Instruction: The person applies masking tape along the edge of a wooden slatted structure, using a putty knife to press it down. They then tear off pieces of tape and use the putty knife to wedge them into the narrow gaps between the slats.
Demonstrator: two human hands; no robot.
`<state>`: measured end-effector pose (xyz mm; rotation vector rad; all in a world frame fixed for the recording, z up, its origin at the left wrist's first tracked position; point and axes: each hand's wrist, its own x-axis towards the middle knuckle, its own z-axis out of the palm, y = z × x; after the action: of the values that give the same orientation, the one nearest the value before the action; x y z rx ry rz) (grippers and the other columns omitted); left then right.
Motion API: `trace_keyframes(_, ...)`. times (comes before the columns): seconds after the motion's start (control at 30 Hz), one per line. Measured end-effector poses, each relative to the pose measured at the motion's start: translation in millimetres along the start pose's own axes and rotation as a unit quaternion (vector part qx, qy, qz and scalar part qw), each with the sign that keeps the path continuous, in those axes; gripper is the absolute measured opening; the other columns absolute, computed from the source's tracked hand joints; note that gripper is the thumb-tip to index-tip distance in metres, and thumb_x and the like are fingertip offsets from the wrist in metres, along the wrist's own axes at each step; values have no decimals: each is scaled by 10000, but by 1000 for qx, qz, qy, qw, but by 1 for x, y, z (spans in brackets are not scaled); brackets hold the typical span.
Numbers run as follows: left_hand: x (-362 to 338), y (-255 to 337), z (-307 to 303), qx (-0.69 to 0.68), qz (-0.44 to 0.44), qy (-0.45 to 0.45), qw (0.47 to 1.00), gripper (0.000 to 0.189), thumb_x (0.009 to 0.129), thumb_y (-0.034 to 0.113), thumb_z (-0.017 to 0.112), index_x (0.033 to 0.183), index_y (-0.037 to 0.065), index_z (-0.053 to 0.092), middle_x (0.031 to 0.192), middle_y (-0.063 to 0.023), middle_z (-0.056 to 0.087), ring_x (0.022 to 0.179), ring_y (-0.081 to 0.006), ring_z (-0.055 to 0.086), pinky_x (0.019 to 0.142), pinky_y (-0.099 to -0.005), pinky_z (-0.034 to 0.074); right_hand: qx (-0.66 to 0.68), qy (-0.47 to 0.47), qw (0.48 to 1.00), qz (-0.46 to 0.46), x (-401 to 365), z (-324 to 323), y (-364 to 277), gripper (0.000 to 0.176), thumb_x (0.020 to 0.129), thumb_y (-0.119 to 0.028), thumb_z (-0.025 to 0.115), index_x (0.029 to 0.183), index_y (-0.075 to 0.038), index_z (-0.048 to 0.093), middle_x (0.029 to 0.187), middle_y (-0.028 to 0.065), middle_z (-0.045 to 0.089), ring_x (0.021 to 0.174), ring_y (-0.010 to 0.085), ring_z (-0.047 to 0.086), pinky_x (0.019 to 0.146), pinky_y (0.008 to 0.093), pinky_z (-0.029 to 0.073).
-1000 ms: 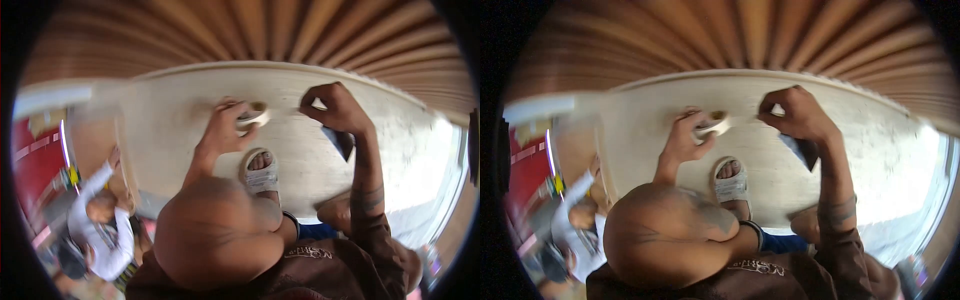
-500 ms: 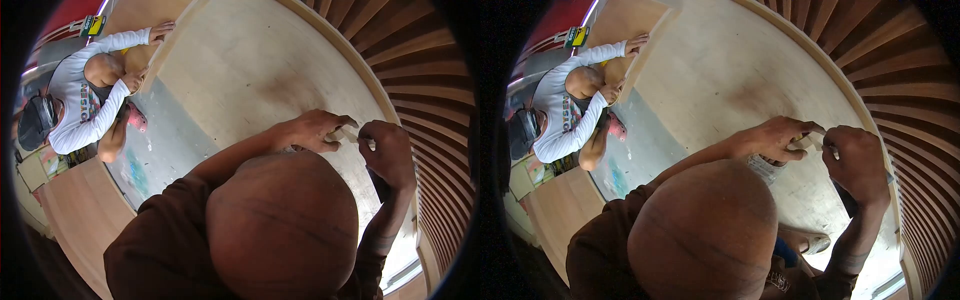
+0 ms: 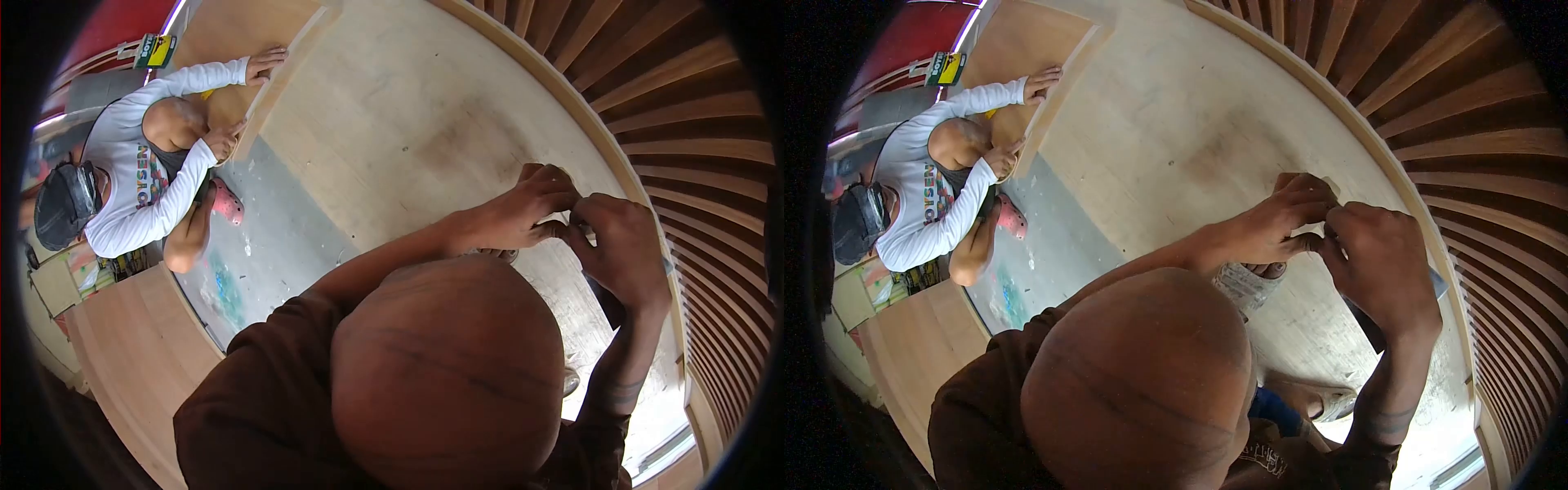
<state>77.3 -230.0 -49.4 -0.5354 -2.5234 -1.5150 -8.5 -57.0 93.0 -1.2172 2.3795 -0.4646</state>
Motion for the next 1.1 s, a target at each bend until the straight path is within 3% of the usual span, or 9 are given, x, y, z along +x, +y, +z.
trace_keyframes(0.07,0,-4,4,-39,-9,9,999,380,844,160,891,1193,115,749,1319,-83,677,1205,-305,614,1135,-481,379,-4,13,1000,2,-4,-2,4,90,844,-97,767,911,-39,748,881,147,732,805,344,728,774,462,569)
trace_keyframes(0.13,1,-3,4,-61,2,21,998,267,849,127,885,1088,122,767,1126,-36,746,1143,-251,648,1095,-451,403,-7,24,1000,4,-8,-4,6,91,837,-85,770,912,-38,748,882,146,731,802,343,728,770,458,569)
trace_keyframes(0.23,2,2,1,-46,21,41,998,192,873,123,873,1029,115,762,1075,-20,753,1096,-233,669,1068,-431,412,21,30,999,3,-11,-6,9,91,831,-63,760,916,-31,746,873,145,723,791,338,719,773,445,571)
trace_keyframes(0.47,7,12,-10,-145,-2,29,989,127,925,103,837,1019,99,752,1088,-21,752,1078,-242,675,1073,-432,409,98,74,992,-23,-16,-7,15,135,798,16,796,919,-24,754,889,121,745,764,285,760,701,390,584)
trace_keyframes(0.7,16,14,-19,-259,34,31,965,68,1014,44,694,1079,32,709,1081,-110,722,1059,-267,666,998,-426,464,148,135,977,-74,-17,-9,16,176,793,67,812,933,-26,758,893,104,757,799,263,767,698,383,588)
trace_keyframes(0.87,13,11,-10,-374,-39,14,927,114,1069,35,598,1136,-12,678,1093,-93,693,952,-184,642,828,-338,537,99,182,975,-86,-21,6,23,204,782,36,827,962,-39,769,927,90,762,789,258,750,687,380,583)
trace_keyframes(0.93,12,16,-3,-460,-137,24,877,118,1080,50,586,1119,-13,677,1080,-90,699,932,-158,647,824,-325,545,82,219,965,-116,-23,10,23,232,778,27,831,992,-51,782,926,87,755,772,258,737,671,374,577)
trace_keyframes(1.03,10,15,1,-490,-210,-4,846,127,1087,62,583,1130,-16,674,1065,-74,709,960,-138,650,857,-312,544,74,215,968,-111,-29,13,27,238,787,16,837,1011,-51,792,928,86,756,764,242,732,660,370,577)
trace_keyframes(1.1,13,11,3,-476,-180,-8,861,128,1093,72,589,1145,-15,668,1061,-67,713,978,-131,654,879,-305,544,76,212,970,-98,-38,12,32,223,798,12,839,1010,-39,794,929,89,762,773,233,739,665,368,583)
